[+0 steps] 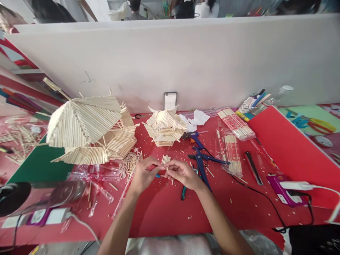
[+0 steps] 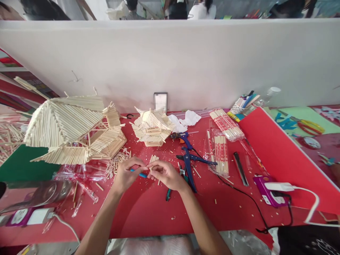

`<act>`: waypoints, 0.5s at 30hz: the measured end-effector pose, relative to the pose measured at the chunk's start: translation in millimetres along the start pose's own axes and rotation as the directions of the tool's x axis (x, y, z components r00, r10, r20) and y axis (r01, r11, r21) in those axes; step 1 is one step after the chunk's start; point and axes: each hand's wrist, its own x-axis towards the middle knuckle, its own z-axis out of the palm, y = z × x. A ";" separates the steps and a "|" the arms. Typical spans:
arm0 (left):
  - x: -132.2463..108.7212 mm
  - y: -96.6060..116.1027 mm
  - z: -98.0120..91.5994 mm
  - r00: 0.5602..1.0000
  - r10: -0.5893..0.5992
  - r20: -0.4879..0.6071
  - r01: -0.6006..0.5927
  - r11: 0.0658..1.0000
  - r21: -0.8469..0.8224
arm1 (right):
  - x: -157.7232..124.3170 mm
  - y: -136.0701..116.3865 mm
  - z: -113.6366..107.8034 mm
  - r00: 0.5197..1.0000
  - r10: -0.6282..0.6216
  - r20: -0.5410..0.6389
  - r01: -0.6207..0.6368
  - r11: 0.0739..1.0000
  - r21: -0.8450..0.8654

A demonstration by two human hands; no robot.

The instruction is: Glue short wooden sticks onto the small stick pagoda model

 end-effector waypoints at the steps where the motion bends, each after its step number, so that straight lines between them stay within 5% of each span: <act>1: -0.7 -0.1 -1.2 0.999 0.037 0.022 -0.038 0.998 0.051 | -0.4 -0.6 -2.7 1.000 0.018 0.007 -0.017 0.999 -0.035; 4: -3.4 -2.9 -2.6 0.992 0.115 0.052 -0.121 0.982 0.143 | -1.0 -3.7 -8.5 0.998 0.052 0.018 -0.049 0.990 -0.130; 9: -7.9 -8.9 1.0 0.993 0.109 -0.054 -0.105 0.992 0.074 | -0.6 -7.4 -8.5 0.997 0.068 0.045 -0.059 0.985 -0.163; 15: -10.2 -9.2 5.1 0.996 0.087 0.017 -0.088 0.991 0.103 | -0.3 -4.6 -3.1 0.996 0.086 0.027 -0.083 0.993 -0.086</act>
